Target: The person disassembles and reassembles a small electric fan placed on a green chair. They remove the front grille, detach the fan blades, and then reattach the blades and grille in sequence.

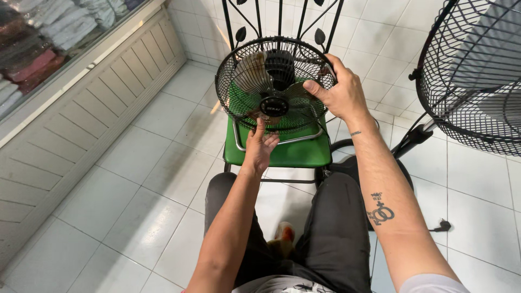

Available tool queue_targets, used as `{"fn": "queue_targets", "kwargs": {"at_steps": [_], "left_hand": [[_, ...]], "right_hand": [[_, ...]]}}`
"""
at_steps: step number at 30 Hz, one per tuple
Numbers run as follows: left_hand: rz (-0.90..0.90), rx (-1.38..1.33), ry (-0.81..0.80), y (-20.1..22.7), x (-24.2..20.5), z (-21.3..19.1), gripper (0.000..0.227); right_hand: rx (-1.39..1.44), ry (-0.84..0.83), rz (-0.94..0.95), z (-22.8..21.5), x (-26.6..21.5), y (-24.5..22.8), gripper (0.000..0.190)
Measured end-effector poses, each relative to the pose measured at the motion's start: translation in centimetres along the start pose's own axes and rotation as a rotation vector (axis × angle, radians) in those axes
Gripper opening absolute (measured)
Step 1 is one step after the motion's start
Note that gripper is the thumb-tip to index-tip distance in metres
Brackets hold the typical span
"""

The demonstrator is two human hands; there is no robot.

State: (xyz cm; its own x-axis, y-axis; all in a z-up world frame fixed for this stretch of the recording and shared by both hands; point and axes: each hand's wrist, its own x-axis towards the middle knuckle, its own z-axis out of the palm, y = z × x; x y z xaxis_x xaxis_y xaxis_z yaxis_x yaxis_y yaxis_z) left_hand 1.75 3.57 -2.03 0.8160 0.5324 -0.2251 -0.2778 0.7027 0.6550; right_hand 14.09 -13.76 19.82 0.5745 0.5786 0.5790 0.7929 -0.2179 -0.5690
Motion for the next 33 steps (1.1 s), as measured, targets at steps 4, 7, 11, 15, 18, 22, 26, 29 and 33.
{"fn": "queue_targets", "kwargs": {"at_steps": [4, 7, 11, 15, 18, 22, 26, 29, 33], "left_hand": [[0.048, 0.020, -0.019, -0.8, 0.5, -0.1, 0.118], [0.045, -0.001, 0.017, -0.8, 0.2, -0.2, 0.111], [0.049, 0.038, -0.011, -0.5, -0.2, 0.2, 0.109], [0.042, 0.266, 0.051, 1.7, -1.2, -0.4, 0.110], [0.329, 0.374, 0.111, 3.9, -2.4, -1.2, 0.110], [0.562, 0.409, 0.135, 8.7, -3.1, -2.5, 0.108], [0.597, 0.645, 0.197, 11.1, -4.3, -3.4, 0.101], [0.580, 0.762, 0.226, 10.7, -4.7, -3.2, 0.097], [0.542, 0.735, 0.230, 8.9, -4.9, -3.4, 0.094]], "right_hand": [[-0.040, 0.001, -0.014, 0.1, 0.1, 0.2, 0.090], [-0.063, 0.018, -0.036, 0.6, -0.1, -0.3, 0.088], [-0.046, 0.018, -0.032, 0.2, -0.5, -0.1, 0.088], [-0.030, 0.055, -0.025, 0.0, -1.0, 1.4, 0.086], [-0.142, 0.203, -0.245, 0.4, -2.5, 4.1, 0.079], [0.231, 0.201, 0.117, 1.9, -6.0, 9.9, 0.072], [0.228, 0.130, 0.427, 4.5, -9.1, 16.0, 0.043], [0.057, -0.029, 0.413, 6.4, -11.3, 18.8, 0.042], [-0.066, -0.174, 0.632, 8.0, -11.8, 20.8, 0.037]]}}
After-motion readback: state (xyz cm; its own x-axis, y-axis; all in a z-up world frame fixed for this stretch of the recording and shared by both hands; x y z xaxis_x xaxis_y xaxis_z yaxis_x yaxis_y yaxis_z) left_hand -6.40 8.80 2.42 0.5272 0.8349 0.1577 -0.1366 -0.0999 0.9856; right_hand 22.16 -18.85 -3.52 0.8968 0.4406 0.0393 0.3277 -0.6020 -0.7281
